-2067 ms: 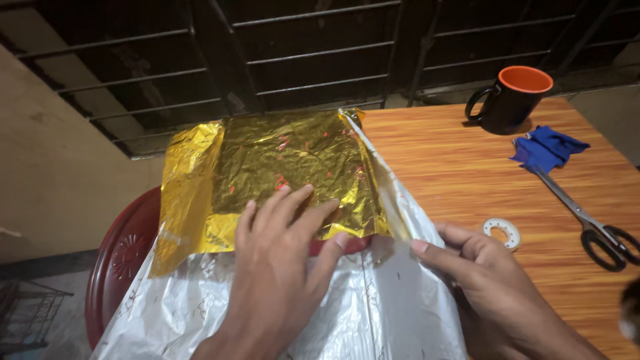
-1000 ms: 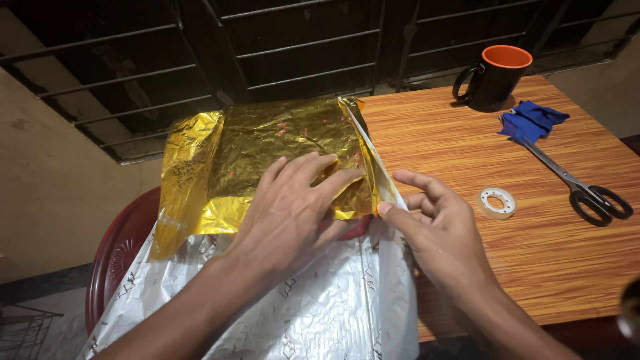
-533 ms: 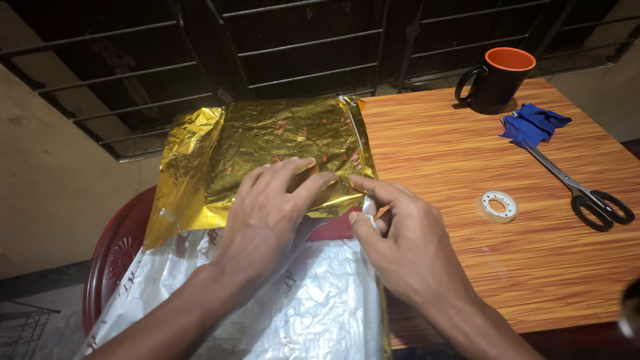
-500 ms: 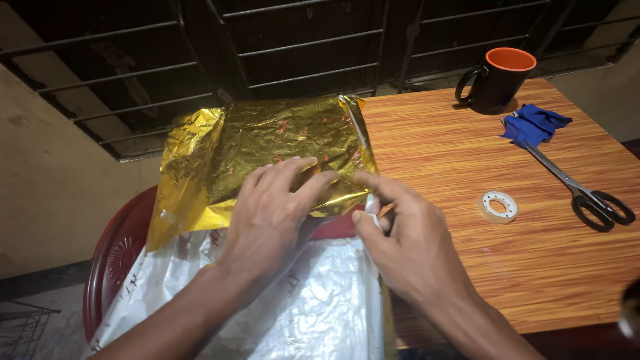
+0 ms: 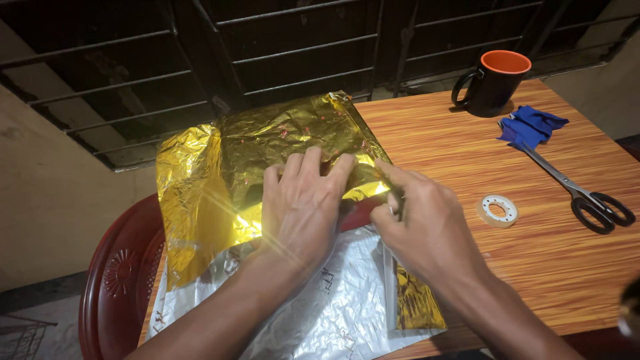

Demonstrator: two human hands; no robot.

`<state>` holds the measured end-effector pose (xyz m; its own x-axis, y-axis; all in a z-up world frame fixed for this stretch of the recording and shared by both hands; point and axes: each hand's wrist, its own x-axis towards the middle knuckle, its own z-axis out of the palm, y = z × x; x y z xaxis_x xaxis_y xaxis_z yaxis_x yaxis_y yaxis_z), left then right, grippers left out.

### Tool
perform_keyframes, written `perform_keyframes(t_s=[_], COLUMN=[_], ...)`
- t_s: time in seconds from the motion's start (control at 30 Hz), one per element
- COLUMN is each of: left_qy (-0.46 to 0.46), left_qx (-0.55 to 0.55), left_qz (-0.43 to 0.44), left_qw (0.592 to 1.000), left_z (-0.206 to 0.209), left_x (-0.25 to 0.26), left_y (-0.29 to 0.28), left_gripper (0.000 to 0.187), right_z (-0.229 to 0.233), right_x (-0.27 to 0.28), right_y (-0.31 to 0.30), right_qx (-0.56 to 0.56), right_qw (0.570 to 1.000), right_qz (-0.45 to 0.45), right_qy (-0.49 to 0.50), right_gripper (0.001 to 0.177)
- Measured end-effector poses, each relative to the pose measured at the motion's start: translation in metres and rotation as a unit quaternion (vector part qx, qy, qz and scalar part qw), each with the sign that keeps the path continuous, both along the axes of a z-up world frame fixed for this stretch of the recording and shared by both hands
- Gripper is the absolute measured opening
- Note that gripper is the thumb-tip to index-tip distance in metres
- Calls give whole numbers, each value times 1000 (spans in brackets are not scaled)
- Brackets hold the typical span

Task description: The person wraps a rectangular object with gold foil, folds the edges, and secures them with clear tape. They use scissors to cut tape and adjust the foil to cover the object fully.

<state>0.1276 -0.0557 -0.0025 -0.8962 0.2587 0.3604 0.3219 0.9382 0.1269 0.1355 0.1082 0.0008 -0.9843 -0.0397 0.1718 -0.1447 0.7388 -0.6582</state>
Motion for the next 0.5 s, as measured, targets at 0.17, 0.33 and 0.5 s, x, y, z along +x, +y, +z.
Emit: perform_keyframes(t_s=[0.17, 0.33, 0.5], left_qy=[135, -39, -42], left_qx=[-48, 14, 42], left_qz=[-95, -239, -240], left_qw=[985, 970, 969], left_z=[-1, 3, -2], left_x=[-13, -44, -44], left_y=[0, -3, -9], left_gripper=[75, 87, 84], right_z=[-7, -14, -20], right_x=[0, 3, 15], right_y=[-5, -3, -2], right_qx=[7, -19, -126], right_qw=[998, 997, 992], right_qz=[17, 25, 26], right_qy=[60, 69, 5], right_gripper=[56, 50, 61])
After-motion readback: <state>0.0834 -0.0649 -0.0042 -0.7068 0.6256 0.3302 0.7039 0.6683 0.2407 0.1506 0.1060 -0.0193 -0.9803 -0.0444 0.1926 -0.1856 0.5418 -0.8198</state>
